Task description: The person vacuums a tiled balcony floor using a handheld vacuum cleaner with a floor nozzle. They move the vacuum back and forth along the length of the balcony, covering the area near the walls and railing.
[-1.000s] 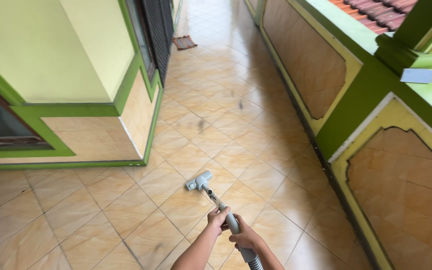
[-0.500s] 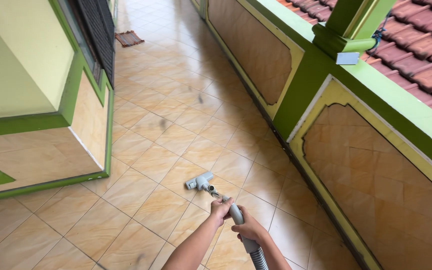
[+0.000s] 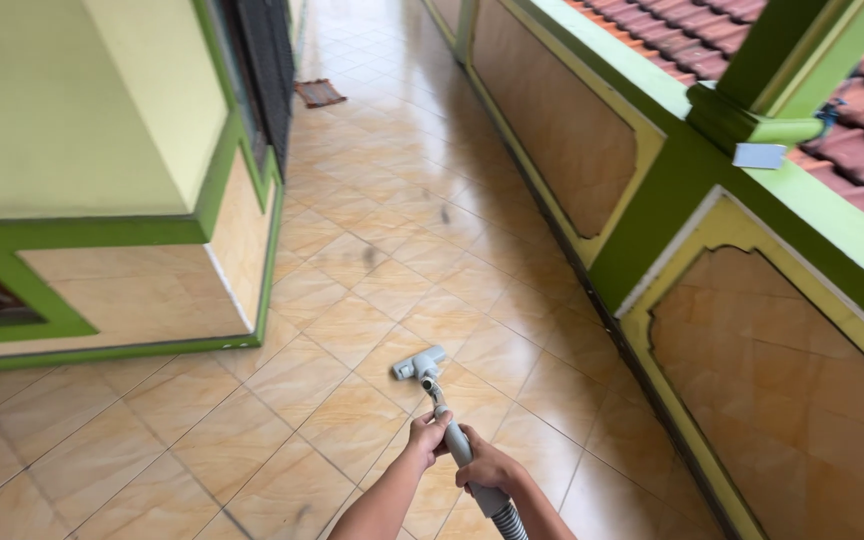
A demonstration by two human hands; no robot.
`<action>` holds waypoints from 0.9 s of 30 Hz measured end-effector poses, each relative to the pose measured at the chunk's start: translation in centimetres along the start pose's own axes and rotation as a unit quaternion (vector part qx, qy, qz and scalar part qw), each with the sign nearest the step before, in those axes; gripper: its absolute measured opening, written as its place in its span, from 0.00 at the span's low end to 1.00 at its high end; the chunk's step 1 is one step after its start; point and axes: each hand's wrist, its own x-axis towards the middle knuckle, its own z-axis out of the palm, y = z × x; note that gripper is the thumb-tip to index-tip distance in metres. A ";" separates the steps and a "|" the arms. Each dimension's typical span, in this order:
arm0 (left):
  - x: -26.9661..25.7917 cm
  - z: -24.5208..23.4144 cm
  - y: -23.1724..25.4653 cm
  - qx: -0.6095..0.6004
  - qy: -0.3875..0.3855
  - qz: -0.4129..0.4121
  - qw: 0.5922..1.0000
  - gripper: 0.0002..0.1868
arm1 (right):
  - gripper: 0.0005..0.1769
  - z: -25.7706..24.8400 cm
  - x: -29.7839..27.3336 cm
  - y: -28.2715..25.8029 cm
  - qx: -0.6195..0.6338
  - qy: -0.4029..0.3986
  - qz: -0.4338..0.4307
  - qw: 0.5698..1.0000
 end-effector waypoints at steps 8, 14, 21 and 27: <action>0.8 -4.3 1.9 -0.054 0.038 0.027 0.997 0.16 | 0.62 1.5 1.9 -3.3 -0.063 -0.067 0.004 0.996; -0.3 -8.2 2.8 -0.088 0.074 0.040 0.993 0.18 | 0.63 3.7 3.3 -4.8 -0.088 -0.120 0.000 0.989; -2.0 -13.6 3.6 -0.133 0.125 0.066 0.981 0.17 | 0.62 7.3 3.6 -7.6 -0.132 -0.172 -0.016 0.976; -4.7 -18.0 4.0 -0.174 0.166 0.081 0.967 0.18 | 0.63 10.5 4.8 -9.1 -0.188 -0.229 -0.044 0.954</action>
